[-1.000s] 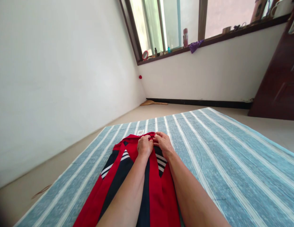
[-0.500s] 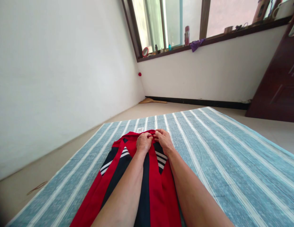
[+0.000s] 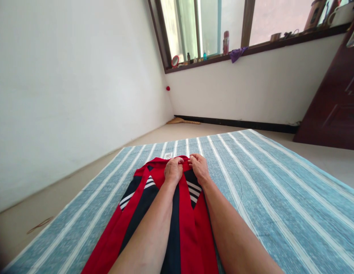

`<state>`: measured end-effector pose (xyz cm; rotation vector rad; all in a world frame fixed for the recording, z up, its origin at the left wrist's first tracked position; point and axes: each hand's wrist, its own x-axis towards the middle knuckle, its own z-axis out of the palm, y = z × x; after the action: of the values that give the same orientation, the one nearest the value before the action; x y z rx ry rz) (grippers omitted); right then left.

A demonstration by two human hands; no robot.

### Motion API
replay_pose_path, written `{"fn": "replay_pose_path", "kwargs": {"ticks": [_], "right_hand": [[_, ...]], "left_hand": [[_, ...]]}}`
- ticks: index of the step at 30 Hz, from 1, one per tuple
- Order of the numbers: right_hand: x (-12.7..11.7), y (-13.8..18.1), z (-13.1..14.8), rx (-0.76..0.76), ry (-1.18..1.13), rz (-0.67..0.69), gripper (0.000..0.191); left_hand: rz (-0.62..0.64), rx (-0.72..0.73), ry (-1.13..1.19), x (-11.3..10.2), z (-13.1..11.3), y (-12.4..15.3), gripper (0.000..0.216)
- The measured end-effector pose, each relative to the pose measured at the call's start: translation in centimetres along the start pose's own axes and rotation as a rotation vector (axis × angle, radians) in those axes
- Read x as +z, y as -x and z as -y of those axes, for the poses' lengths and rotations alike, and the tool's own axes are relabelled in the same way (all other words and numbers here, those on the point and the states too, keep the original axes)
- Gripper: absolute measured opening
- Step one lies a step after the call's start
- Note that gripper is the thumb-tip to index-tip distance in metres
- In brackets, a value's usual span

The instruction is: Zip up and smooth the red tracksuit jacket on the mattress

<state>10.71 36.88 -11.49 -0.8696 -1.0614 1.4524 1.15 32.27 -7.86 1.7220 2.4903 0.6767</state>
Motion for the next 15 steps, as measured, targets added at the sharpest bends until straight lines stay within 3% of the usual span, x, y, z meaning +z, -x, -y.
{"fn": "replay_pose_path", "kwargs": {"ticks": [10, 15], "right_hand": [[-0.7, -0.5, 0.0, -0.047, 0.013, -0.094, 0.023], [-1.9, -1.3, 0.3, -0.155, 0.067, -0.254, 0.024]], "left_hand": [[0.089, -0.005, -0.052, -0.6, -0.2, 0.3, 0.033], [0.092, -0.012, -0.036, -0.5, -0.2, 0.4, 0.034]]}}
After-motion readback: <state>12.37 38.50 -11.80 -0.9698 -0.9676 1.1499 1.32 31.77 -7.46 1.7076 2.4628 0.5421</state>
